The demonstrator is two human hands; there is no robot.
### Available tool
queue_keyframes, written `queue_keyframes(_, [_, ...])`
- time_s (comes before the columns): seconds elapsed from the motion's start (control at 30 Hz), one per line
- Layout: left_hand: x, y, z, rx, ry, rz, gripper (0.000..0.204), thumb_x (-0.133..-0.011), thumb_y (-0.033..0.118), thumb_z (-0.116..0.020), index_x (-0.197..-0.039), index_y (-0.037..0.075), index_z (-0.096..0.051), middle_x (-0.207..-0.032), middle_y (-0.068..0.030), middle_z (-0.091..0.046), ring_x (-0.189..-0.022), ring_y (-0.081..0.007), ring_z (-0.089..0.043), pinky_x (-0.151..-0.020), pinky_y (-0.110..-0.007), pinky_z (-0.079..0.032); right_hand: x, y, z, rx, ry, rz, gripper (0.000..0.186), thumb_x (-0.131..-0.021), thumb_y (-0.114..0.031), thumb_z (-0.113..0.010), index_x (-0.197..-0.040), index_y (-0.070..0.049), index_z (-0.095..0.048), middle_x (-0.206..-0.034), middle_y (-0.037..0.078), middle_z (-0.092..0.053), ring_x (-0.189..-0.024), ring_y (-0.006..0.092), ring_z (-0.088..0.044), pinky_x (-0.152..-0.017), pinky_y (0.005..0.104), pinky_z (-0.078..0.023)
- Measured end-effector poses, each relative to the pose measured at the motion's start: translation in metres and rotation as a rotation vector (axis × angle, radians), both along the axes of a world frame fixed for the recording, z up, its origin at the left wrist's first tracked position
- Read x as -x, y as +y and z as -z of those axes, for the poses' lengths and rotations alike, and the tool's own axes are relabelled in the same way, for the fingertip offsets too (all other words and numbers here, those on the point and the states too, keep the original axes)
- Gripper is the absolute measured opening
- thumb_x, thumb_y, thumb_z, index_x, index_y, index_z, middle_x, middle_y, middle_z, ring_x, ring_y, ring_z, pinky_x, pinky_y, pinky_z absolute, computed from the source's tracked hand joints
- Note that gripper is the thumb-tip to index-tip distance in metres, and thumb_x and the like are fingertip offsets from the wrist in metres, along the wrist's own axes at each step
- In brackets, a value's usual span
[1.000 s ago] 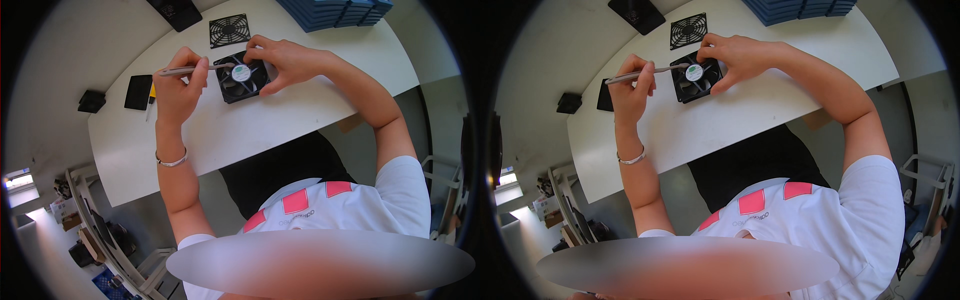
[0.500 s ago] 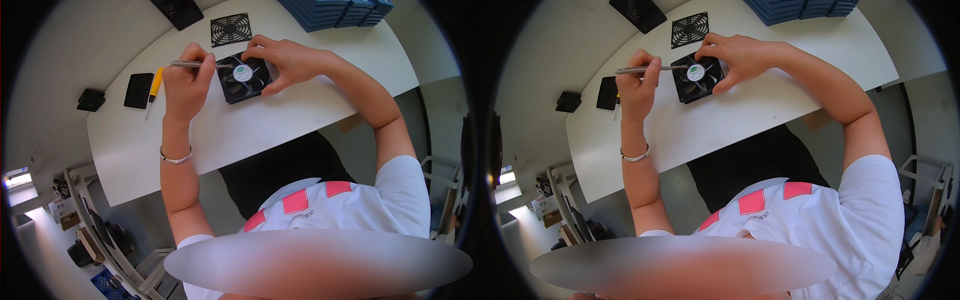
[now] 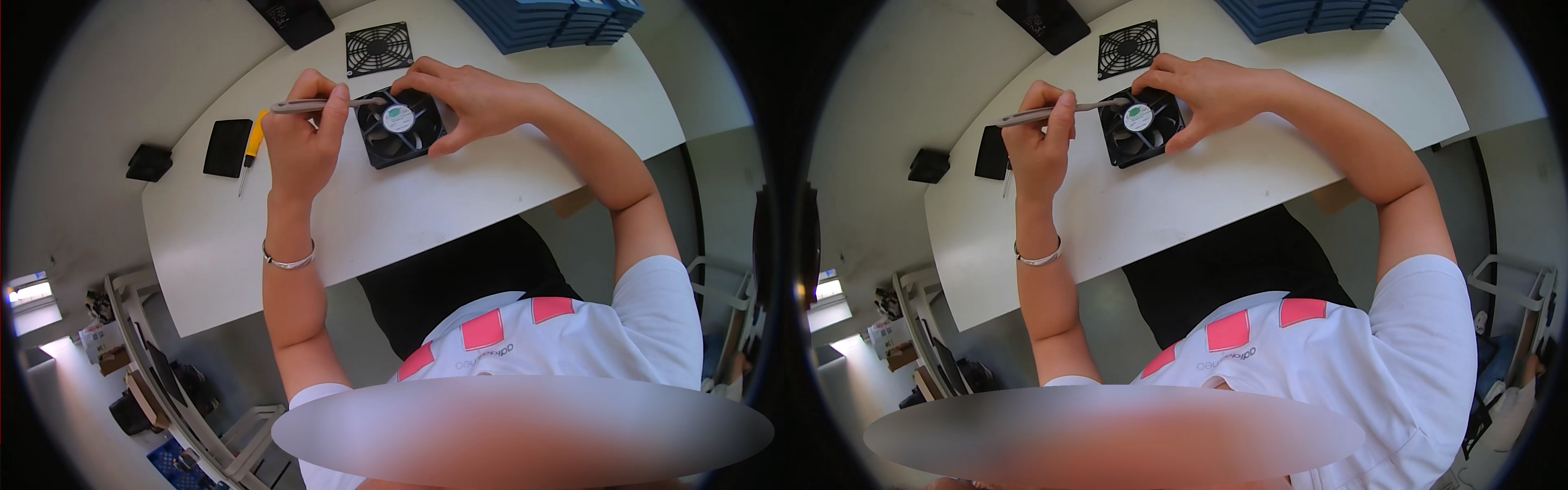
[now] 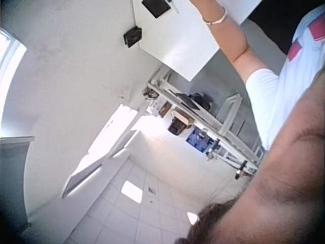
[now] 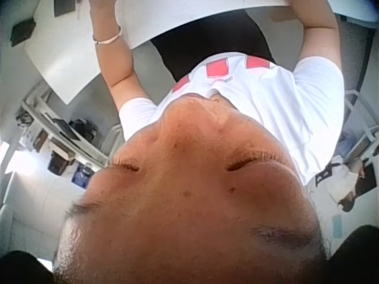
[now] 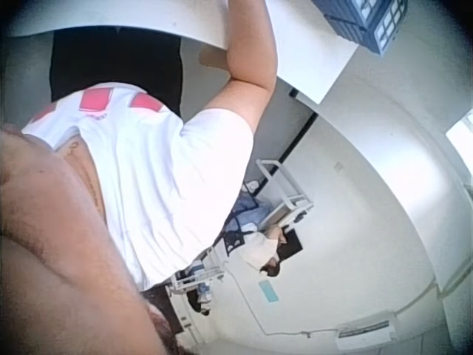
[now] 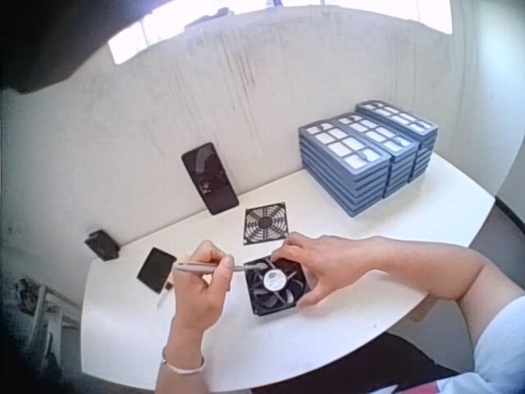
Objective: Cleaning and reassembling a small computer cooling fan and its metal grille.
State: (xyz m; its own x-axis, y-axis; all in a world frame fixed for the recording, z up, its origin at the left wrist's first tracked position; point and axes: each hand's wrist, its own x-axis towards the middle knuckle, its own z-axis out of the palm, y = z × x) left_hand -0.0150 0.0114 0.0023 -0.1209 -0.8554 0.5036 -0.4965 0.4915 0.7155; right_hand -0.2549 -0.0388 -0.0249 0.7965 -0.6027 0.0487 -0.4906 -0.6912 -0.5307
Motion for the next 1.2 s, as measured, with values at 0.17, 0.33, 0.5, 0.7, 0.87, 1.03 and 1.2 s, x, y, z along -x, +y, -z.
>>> queue_keyframes(0.17, [0.005,-0.003,0.006,-0.064,-0.007,0.037,0.022,-0.092,0.015,-0.06,-0.074,0.003,-0.055,-0.056,0.0007,-0.05,-0.05,-0.0047,-0.047,-0.046,-0.019,-0.034,0.001,-0.001,0.001,0.014,-0.022,-0.013,0.08,-0.064,-0.03,-0.078,-0.132,-0.01,-0.042,-0.122,0.013,-0.046,-0.092,0.0311,-0.061,-0.078,0.0388,-0.051])
queue_keyframes(0.33, [-0.002,-0.001,-0.003,-0.079,-0.099,-0.007,0.023,-0.091,0.015,-0.061,-0.073,0.003,-0.054,-0.056,0.0005,-0.05,-0.049,-0.0048,-0.047,-0.046,-0.02,-0.035,0.0,0.001,-0.003,-0.009,-0.083,0.005,0.074,-0.065,-0.031,-0.079,-0.126,-0.007,-0.046,-0.122,0.013,-0.045,-0.085,0.029,-0.061,-0.074,0.0384,-0.05])
queue_keyframes(0.5, [-0.003,0.001,-0.005,-0.101,-0.132,-0.036,0.022,-0.091,0.014,-0.061,-0.073,0.004,-0.054,-0.054,0.001,-0.05,-0.05,-0.0048,-0.048,-0.046,-0.021,-0.035,0.001,-0.002,0.004,0.024,-0.042,-0.019,0.064,-0.065,-0.032,-0.08,-0.116,-0.005,-0.051,-0.123,0.012,-0.044,-0.078,0.0279,-0.06,-0.072,0.0376,-0.049])
queue_keyframes(0.7, [0.003,0.006,-0.006,-0.055,-0.175,-0.027,0.022,-0.09,0.014,-0.061,-0.073,0.003,-0.054,-0.056,0.0008,-0.05,-0.049,-0.005,-0.047,-0.046,-0.021,-0.034,0.0,-0.001,-0.003,-0.024,0.005,-0.015,0.06,-0.066,-0.032,-0.079,-0.114,-0.007,-0.053,-0.125,0.012,-0.043,-0.08,0.0282,-0.061,-0.073,0.0379,-0.049])
queue_keyframes(0.87, [0.0,0.005,-0.007,0.155,0.069,-0.078,0.019,-0.09,0.013,-0.061,-0.075,0.003,-0.054,-0.053,-0.0021,-0.051,-0.047,-0.0058,-0.046,-0.044,-0.023,-0.033,0.001,-0.002,0.0,-0.001,-0.006,-0.025,0.06,-0.066,-0.032,-0.079,-0.114,-0.007,-0.053,-0.125,0.012,-0.044,-0.08,0.0287,-0.061,-0.073,0.038,-0.05])
queue_keyframes(1.03, [0.005,-0.002,0.005,0.033,-0.033,-0.027,0.02,-0.09,0.013,-0.06,-0.074,0.002,-0.055,-0.055,-0.0004,-0.051,-0.049,-0.0051,-0.047,-0.046,-0.021,-0.034,0.0,-0.002,-0.001,-0.01,-0.007,-0.021,0.065,-0.066,-0.033,-0.079,-0.118,-0.006,-0.052,-0.125,0.013,-0.044,-0.081,0.0292,-0.061,-0.074,0.0379,-0.05])
queue_keyframes(1.2, [0.0,-0.002,0.004,-0.044,-0.029,-0.029,0.018,-0.089,0.013,-0.061,-0.075,0.003,-0.054,-0.053,-0.0008,-0.052,-0.048,-0.0053,-0.044,-0.045,-0.022,-0.032,0.001,-0.002,0.001,0.011,-0.001,-0.005,0.072,-0.065,-0.033,-0.078,-0.124,-0.005,-0.049,-0.124,0.013,-0.044,-0.082,0.0294,-0.061,-0.075,0.0375,-0.05])
